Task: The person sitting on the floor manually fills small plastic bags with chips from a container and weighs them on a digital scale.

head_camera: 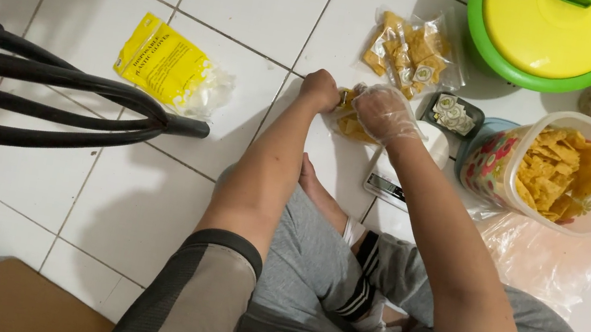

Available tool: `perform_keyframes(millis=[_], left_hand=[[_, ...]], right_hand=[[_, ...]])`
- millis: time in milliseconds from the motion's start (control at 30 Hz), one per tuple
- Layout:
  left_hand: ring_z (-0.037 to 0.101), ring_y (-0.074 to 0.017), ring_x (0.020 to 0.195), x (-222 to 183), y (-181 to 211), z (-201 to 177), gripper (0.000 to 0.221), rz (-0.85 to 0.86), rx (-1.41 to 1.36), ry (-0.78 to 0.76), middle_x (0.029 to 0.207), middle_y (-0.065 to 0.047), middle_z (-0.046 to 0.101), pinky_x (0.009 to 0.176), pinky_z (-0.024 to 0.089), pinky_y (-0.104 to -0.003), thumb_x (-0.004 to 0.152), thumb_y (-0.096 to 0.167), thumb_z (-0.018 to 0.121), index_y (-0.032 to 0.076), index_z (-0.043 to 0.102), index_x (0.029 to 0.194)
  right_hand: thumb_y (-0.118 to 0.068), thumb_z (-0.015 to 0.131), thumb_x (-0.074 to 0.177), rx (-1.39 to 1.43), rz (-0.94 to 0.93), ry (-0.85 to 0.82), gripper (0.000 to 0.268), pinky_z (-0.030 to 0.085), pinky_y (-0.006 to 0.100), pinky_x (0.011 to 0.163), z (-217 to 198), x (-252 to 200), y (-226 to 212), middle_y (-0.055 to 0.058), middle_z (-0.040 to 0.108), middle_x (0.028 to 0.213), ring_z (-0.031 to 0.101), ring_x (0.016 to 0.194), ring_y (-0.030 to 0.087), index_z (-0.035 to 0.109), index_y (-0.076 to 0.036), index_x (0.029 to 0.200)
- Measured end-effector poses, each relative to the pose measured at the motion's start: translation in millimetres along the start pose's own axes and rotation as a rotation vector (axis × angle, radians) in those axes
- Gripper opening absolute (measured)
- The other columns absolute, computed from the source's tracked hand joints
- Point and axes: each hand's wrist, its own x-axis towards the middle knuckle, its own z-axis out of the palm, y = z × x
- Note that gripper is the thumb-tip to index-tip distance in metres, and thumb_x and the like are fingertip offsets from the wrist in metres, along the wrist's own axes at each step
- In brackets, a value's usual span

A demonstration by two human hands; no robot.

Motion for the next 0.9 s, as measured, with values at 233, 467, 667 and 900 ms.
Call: perform_keyframes(millis=[233,467,667,900], left_hand=[[0.072,-0.0213,0.06,-17.6,-3.5,-15.7,0.02,0.04,-0.177,-0.219,0.072,-0.013,0.072,0.053,0.06,-0.029,0.091,0.007,0.056,0.0,0.075,0.091],[0.07,-0.018,0.057,-9.2,-11.6,-7.8,0.015,0.001,-0.384,-0.358,0.07,-0.013,0.069,0.046,0.06,-0.025,0.096,0.01,0.055,0.001,0.066,0.099],[0.07,-0.0196,0.06,-24.3,-0.6,-16.1,0.016,-0.003,-0.388,-0.381,0.072,-0.014,0.068,0.048,0.061,-0.026,0.1,0.013,0.05,0.003,0.062,0.105],[0.073,-0.0221,0.06,-1.9,-13.4,0.8,0.013,0.123,-0.265,-0.275,0.07,-0.016,0.071,0.05,0.063,-0.029,0.096,0.007,0.054,0.001,0.066,0.095]], right_hand=[[-0.009,0.055,0.092,0.045,0.026,0.013,0.025,0.06,0.046,0.065,-0.6,-1.5,11.0,0.015,0.071,0.069,0.075,0.072,0.032,0.076,-0.004,0.079],[-0.011,0.055,0.093,0.107,0.03,-0.018,0.027,0.06,0.048,0.069,1.7,-3.7,18.6,0.018,0.072,0.07,0.075,0.075,0.036,0.076,-0.005,0.077],[-0.012,0.057,0.091,0.074,0.026,-0.017,0.024,0.06,0.046,0.07,2.6,-6.5,22.8,0.015,0.073,0.07,0.076,0.076,0.033,0.078,-0.008,0.079],[-0.008,0.055,0.09,0.095,0.048,0.011,0.023,0.06,0.046,0.07,11.7,-2.3,18.5,0.017,0.072,0.07,0.076,0.074,0.035,0.077,-0.003,0.086]])
